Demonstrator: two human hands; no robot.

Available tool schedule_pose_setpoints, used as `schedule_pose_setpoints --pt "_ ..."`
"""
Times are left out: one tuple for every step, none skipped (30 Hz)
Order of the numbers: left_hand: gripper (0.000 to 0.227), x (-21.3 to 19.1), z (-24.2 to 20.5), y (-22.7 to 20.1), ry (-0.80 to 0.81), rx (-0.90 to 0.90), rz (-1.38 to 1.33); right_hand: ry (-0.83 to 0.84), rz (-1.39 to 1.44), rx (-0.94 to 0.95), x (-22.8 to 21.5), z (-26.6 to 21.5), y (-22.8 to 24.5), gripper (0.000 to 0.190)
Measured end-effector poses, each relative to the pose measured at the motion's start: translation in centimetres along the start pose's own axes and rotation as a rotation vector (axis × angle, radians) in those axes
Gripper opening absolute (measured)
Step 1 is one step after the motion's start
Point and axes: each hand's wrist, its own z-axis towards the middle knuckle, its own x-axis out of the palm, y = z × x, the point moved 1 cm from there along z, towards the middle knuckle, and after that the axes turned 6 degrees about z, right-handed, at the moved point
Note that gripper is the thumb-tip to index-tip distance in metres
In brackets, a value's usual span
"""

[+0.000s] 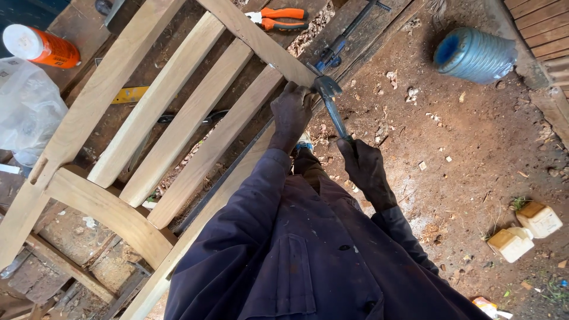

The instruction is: The person assembles a wooden chair frame on a workbench, positioning slats and hammering nails to fasten them. They use pliers to work on nails, reposition the frame, and press the joints together by hand.

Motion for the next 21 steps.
schedule_pose_setpoints --pt "0.012 -0.4 0.1 -0.3 0.014 0.003 0.012 -0.024 -0.005 -0.012 -0.1 -0.2 0.0 0.049" --pt "0.014 -0.8 0.2 -0.6 0.027 0.007 0.024 -0.049 -0.010 -0.025 -0.2 -0.3 0.0 0.048" --pt "0.014 -1.1 0.3 -0.5 0.030 0.000 0.025 -0.042 -0.009 -0.022 -0.1 -0.3 -0.3 0.048" --pt "0.014 -1.4 0.3 -0.4 0.038 0.004 0.038 -0.041 0.038 -0.018 -0.1 -0.2 -0.5 0.048" --pt "0.014 -1.4 0.4 -0.7 0.045 0.015 0.042 -0.047 0.077 -0.015 -0.3 -0.3 -0.9 0.049" --pt "0.014 -0.6 0.1 -0.6 0.047 0.015 0.036 -0.048 0.071 -0.013 -0.4 -0.2 -1.0 0.049" --pt "0.014 -0.1 0.2 -0.4 0.052 0.002 0.024 -0.030 -0.112 -0.106 -0.2 0.0 -1.0 0.049" --pt "0.014 0.4 0.2 -0.2 0.057 -0.011 0.011 -0.011 -0.295 -0.199 -0.1 0.3 -0.9 0.050" --pt "0.014 0.1 0.0 -0.3 0.060 -0.008 0.003 -0.014 -0.303 -0.195 -0.1 0.1 -1.1 0.050" --pt "0.014 -0.3 -0.1 -0.4 0.078 0.000 0.018 -0.022 -0.220 -0.163 0.0 -0.2 -1.3 0.052" --pt "0.014 -1.0 0.3 -0.2 0.080 0.006 0.045 -0.027 -0.126 -0.147 0.3 0.2 -1.4 0.053" --pt "0.014 -0.4 1.1 -0.1 0.067 0.006 0.047 -0.027 -0.125 -0.160 -0.1 0.6 0.2 0.053" --pt "0.017 0.2 0.9 0.5 0.140 -0.041 -0.036 -0.038 -0.016 -0.103 -0.3 0.4 1.8 0.050" --pt "0.021 0.9 0.7 1.1 0.212 -0.089 -0.119 -0.050 0.092 -0.046 -0.5 0.1 3.3 0.047" --pt "0.021 0.3 0.5 1.2 0.208 -0.094 -0.117 -0.044 0.094 -0.048 -0.7 0.1 4.0 0.047" --pt "0.017 -0.5 0.3 1.4 0.096 -0.182 -0.331 -0.048 0.136 -0.035 -0.9 0.0 4.6 0.047" --pt "0.014 -1.1 -0.1 1.7 -0.016 -0.268 -0.545 -0.053 0.176 -0.017 -1.0 -0.3 5.2 0.046" --pt "0.014 -1.4 0.1 2.1 -0.017 -0.271 -0.544 -0.050 0.176 -0.016 -0.2 -0.2 3.1 0.046" --pt "0.014 -1.4 0.1 2.1 -0.089 -0.282 -0.607 -0.053 0.115 -0.050 0.2 -0.3 1.0 0.045" --pt "0.014 -1.5 0.2 2.2 -0.161 -0.292 -0.670 -0.056 0.054 -0.085 0.5 -0.5 -1.0 0.044" --pt "0.014 -1.2 0.3 2.3 -0.166 -0.293 -0.668 -0.053 0.055 -0.089 0.7 0.0 -1.5 0.044"
